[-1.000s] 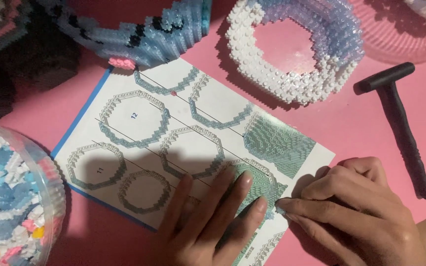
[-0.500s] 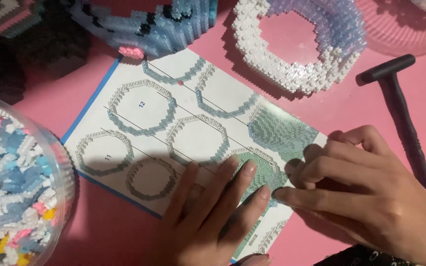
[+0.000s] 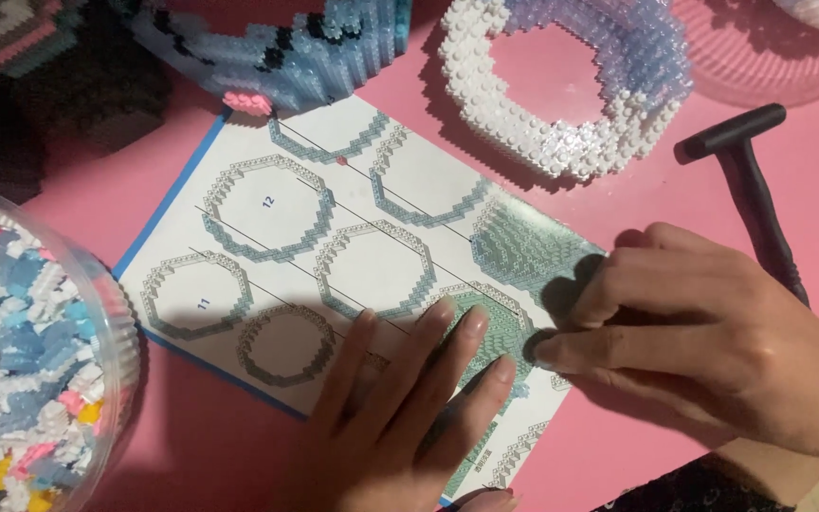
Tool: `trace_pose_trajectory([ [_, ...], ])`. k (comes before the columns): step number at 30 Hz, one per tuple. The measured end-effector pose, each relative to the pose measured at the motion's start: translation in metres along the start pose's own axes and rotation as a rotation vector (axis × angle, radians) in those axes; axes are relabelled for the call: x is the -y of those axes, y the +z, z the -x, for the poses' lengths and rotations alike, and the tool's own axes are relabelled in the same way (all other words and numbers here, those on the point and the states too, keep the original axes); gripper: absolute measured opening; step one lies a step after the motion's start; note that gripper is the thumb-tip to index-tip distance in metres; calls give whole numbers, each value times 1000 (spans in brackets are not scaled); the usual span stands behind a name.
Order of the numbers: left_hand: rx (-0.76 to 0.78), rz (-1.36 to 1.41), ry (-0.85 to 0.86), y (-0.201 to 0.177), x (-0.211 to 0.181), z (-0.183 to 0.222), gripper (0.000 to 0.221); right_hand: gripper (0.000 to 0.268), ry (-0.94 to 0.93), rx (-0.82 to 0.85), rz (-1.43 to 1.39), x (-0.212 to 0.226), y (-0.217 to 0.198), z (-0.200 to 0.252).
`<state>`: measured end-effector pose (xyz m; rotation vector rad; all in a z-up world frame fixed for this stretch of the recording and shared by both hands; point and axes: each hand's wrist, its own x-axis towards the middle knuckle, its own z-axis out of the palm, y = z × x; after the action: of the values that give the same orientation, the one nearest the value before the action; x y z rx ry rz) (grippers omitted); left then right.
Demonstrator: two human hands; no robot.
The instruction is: Assembling a structure using small interlocking plastic blocks, following a printed instruction manual and using a small plastic hammer to secure the pieces.
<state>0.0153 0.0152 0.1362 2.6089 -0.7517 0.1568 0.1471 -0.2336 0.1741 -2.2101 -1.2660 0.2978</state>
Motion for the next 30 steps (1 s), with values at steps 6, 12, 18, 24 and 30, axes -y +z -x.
trace_pose_trajectory([
  [6, 4, 24, -23, -4, -2, -1, 73, 17, -68, 34, -15, 0, -3, -13],
  [12, 20, 33, -8, -5, -1, 0, 67, 18, -117, 60, -126, -8, 3, -16],
  [18, -74, 32, -59, 2, -3, -4, 47, 20, -135, 72, -144, -10, 4, -21],
  [24, -100, -20, -45, 4, -3, -4, 36, 15, -139, 76, -170, -10, 4, -23],
  [30, -135, -37, -64, 6, -3, -5, 36, 16, -132, 77, -162, -11, 5, -22],
])
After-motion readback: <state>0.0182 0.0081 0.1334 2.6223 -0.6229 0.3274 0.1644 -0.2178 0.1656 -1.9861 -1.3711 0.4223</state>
